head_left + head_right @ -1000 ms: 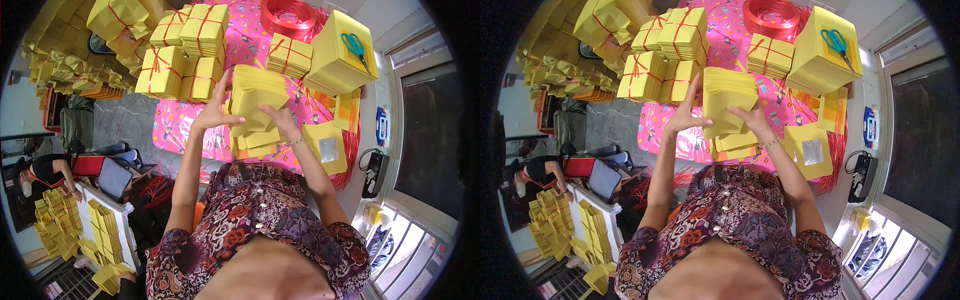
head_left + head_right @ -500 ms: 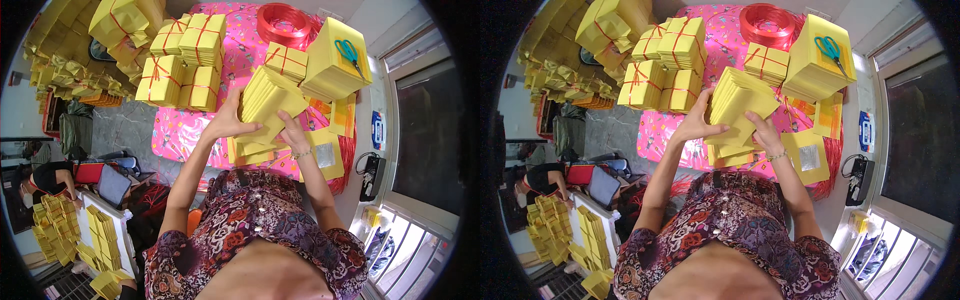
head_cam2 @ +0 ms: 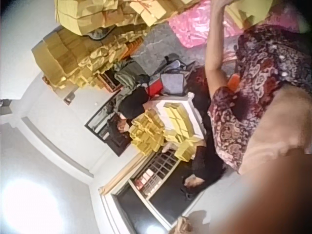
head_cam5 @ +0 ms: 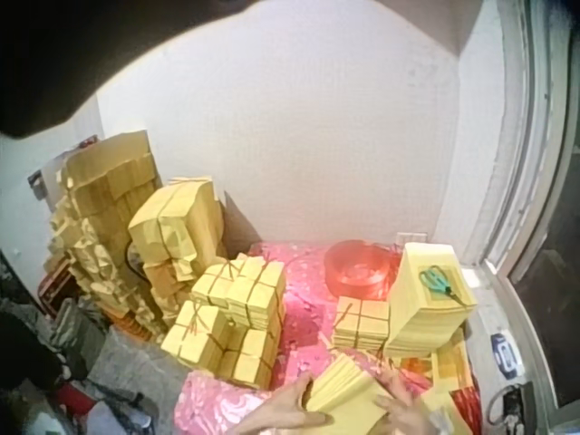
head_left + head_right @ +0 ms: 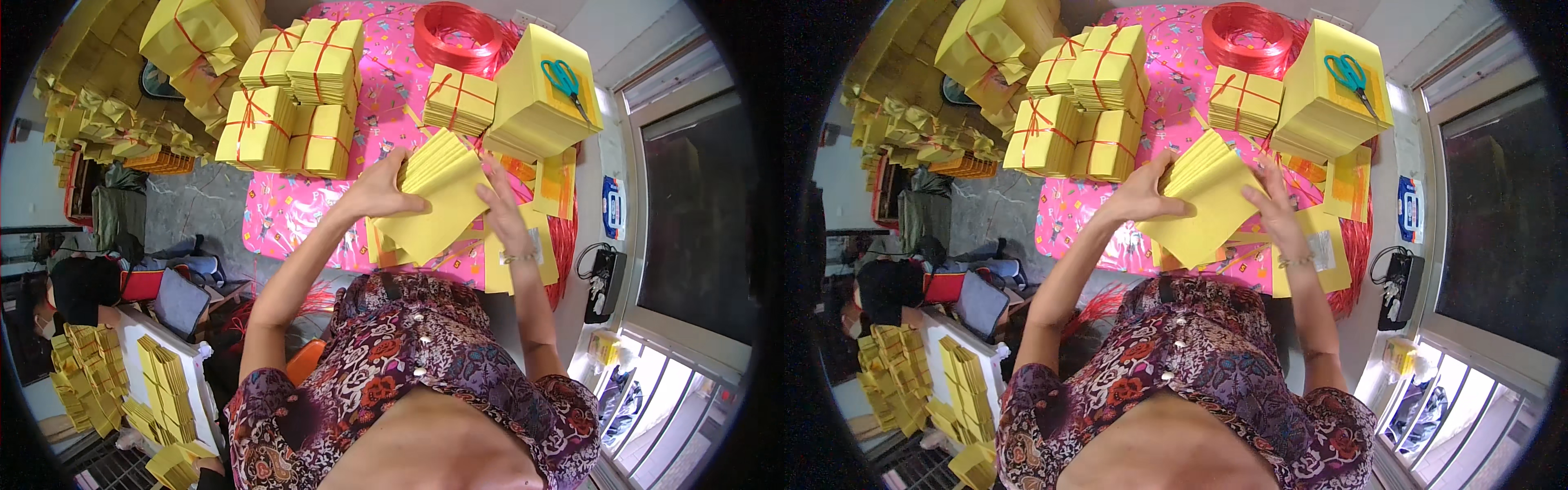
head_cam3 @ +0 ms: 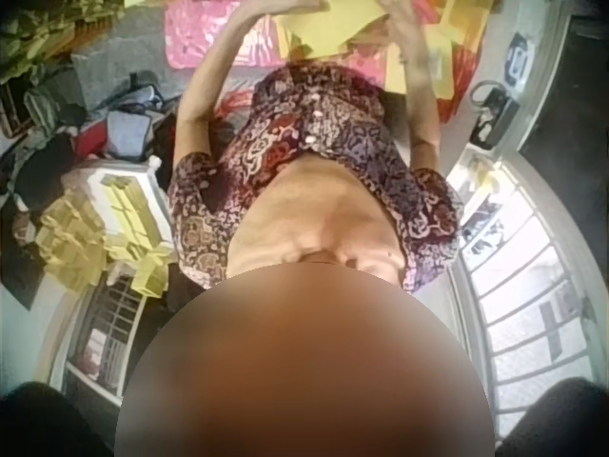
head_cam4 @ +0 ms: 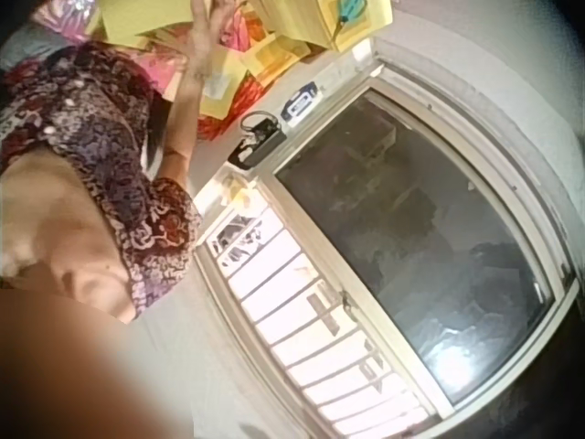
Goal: Counting, stacking, and tying bundles of yellow paper sheets.
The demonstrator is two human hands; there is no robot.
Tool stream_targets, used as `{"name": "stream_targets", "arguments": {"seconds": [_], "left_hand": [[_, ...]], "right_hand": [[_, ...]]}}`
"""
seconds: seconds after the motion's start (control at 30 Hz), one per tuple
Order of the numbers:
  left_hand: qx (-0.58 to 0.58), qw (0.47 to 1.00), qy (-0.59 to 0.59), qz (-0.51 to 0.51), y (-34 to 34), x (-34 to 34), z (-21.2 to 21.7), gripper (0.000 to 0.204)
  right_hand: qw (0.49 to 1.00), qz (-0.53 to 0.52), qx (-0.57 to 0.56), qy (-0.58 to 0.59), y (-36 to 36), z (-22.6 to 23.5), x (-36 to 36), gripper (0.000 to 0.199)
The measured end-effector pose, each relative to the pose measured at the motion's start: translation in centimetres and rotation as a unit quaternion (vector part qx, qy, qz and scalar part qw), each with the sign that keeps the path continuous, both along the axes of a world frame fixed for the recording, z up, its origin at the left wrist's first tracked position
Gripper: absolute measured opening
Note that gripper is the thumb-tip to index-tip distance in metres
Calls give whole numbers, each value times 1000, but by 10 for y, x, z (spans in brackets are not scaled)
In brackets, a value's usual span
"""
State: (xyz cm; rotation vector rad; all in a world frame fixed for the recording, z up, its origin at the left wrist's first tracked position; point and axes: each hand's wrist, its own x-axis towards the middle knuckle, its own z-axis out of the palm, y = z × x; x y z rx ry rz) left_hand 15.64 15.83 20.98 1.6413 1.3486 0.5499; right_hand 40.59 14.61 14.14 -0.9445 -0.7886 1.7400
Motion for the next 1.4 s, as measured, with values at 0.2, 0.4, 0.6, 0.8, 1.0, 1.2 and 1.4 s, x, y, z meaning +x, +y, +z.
{"name": "stream_targets", "arguments": {"seconds": [0.2, 0.4, 0.6, 0.8, 1.0, 1.2, 1.4], "left_hand": [[-121, 978, 63, -158, 13, 12, 13, 75], [-139, 917, 150, -343, 29, 32, 14, 90], [-207, 938, 11, -277, 38, 8, -1, 80], [-210, 885, -416, 18, 14, -36, -79, 76], [-130, 814, -519, 226, -42, 27, -89, 91], [-61, 881, -418, 213, -60, 21, -78, 79], [-33, 895, -407, 179, -74, 15, -71, 80]], "right_hand": [[878, 164, 280, -351, 27, 81, 16, 75], [727, 394, 347, -444, 29, 69, -9, 92], [776, 406, 267, -402, 19, 52, -5, 84], [901, 300, 178, -259, 2, 21, 7, 65], [969, 83, 115, -202, -21, 14, -8, 61], [962, 95, 177, -184, -39, -6, -30, 75], [933, 138, 263, -203, -36, 24, -33, 95]]}}
